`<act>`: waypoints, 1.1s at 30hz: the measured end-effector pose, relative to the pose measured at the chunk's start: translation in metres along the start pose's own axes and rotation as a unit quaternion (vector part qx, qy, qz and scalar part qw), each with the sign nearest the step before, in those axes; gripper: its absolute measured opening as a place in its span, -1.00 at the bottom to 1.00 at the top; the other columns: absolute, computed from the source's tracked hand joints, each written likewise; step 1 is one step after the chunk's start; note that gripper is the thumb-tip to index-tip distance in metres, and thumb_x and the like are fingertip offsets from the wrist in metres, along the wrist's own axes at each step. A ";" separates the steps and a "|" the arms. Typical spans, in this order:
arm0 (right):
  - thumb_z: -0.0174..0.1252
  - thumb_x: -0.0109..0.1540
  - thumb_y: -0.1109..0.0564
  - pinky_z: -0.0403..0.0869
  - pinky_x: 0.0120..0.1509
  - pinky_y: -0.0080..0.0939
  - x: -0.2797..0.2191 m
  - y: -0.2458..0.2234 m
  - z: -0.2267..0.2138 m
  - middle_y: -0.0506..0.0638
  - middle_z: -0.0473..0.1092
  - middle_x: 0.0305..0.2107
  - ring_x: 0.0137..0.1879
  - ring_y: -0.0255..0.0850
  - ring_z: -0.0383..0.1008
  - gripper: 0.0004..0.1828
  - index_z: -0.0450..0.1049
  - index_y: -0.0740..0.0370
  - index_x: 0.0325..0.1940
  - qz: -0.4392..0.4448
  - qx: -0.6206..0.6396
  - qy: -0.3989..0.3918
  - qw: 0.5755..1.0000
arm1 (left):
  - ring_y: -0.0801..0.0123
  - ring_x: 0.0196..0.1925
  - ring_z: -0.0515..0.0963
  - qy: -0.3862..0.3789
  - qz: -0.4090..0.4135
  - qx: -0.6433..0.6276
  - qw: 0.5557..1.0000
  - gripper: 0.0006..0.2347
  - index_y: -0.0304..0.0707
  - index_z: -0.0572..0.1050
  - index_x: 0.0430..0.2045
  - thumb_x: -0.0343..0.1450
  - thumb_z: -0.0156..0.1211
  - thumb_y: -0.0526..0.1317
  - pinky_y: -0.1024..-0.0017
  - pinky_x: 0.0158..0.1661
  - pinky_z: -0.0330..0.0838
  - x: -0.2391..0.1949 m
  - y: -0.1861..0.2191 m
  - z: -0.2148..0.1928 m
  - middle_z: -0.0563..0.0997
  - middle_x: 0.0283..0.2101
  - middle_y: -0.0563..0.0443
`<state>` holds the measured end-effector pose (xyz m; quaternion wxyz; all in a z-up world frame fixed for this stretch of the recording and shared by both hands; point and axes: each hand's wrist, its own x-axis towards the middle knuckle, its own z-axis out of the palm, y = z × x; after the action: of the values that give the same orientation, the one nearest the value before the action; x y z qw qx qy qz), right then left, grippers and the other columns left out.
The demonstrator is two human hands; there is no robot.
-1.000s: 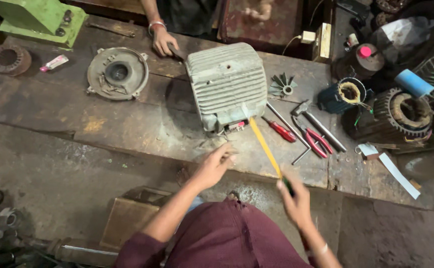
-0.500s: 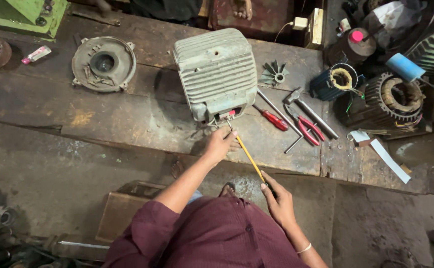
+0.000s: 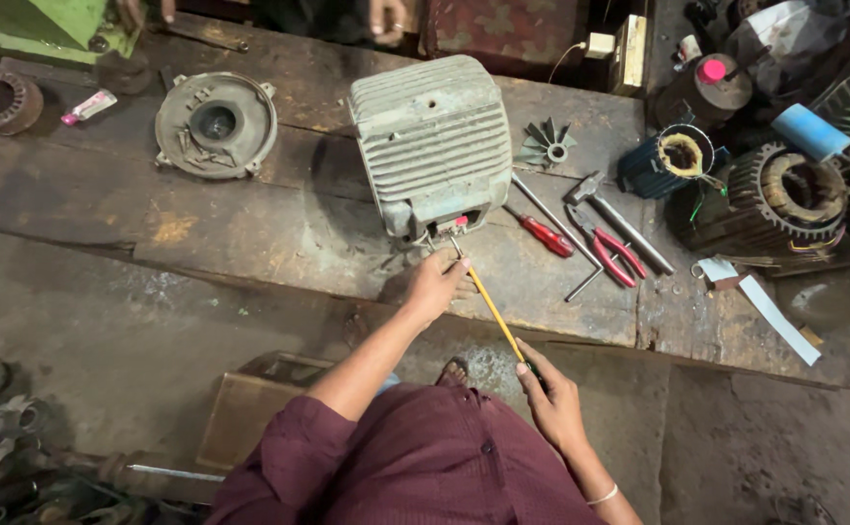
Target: The person disassembles an electric motor on a workbench. They use a T-handle wrench to loosen bolts, a hammer to tap the housing, pliers to remove a wire tie, and a screwdriver to open the terminal box. The person removes the fan cover and separates the motor housing to expose the stator.
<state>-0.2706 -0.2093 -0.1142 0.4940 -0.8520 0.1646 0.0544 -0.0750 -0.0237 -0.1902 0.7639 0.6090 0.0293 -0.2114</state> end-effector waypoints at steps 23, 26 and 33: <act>0.10 0.34 0.03 0.19 -0.52 -0.34 -0.008 0.000 0.018 -0.11 0.35 -0.40 -0.53 -0.36 0.22 -0.54 0.39 -0.03 0.36 -0.249 -0.122 0.156 0.948 | 0.36 -0.33 0.62 0.000 -0.078 -0.082 0.994 -0.78 -0.38 0.47 -0.20 0.47 0.27 -0.17 0.35 -0.32 0.61 -0.012 -0.002 0.017 0.59 -0.28 -0.01; 0.12 0.34 0.03 0.24 -0.48 -0.31 -0.006 -0.006 0.012 -0.11 0.37 -0.37 -0.49 -0.32 0.27 -0.54 0.41 -0.05 0.35 -0.076 0.064 0.051 0.994 | 0.32 -0.29 0.64 -0.015 -0.102 -0.138 0.985 -0.79 -0.39 0.48 -0.21 0.49 0.22 -0.17 0.30 -0.28 0.64 -0.012 -0.011 0.021 0.59 -0.28 -0.01; 0.17 0.32 0.03 0.35 -0.40 -0.24 -0.013 -0.008 -0.008 -0.10 0.41 -0.30 -0.41 -0.24 0.38 -0.55 0.45 -0.08 0.32 0.133 0.307 -0.085 0.939 | 0.27 -0.13 0.68 -0.076 -0.118 -0.153 0.978 -0.84 -0.32 0.50 -0.16 0.55 0.08 -0.20 0.28 -0.13 0.62 -0.011 -0.011 0.009 0.62 -0.19 -0.03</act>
<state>-0.2803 -0.2092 -0.1002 0.7320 -0.6216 0.2425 0.1381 -0.0908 -0.0309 -0.1944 0.8180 0.4591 0.0750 -0.3384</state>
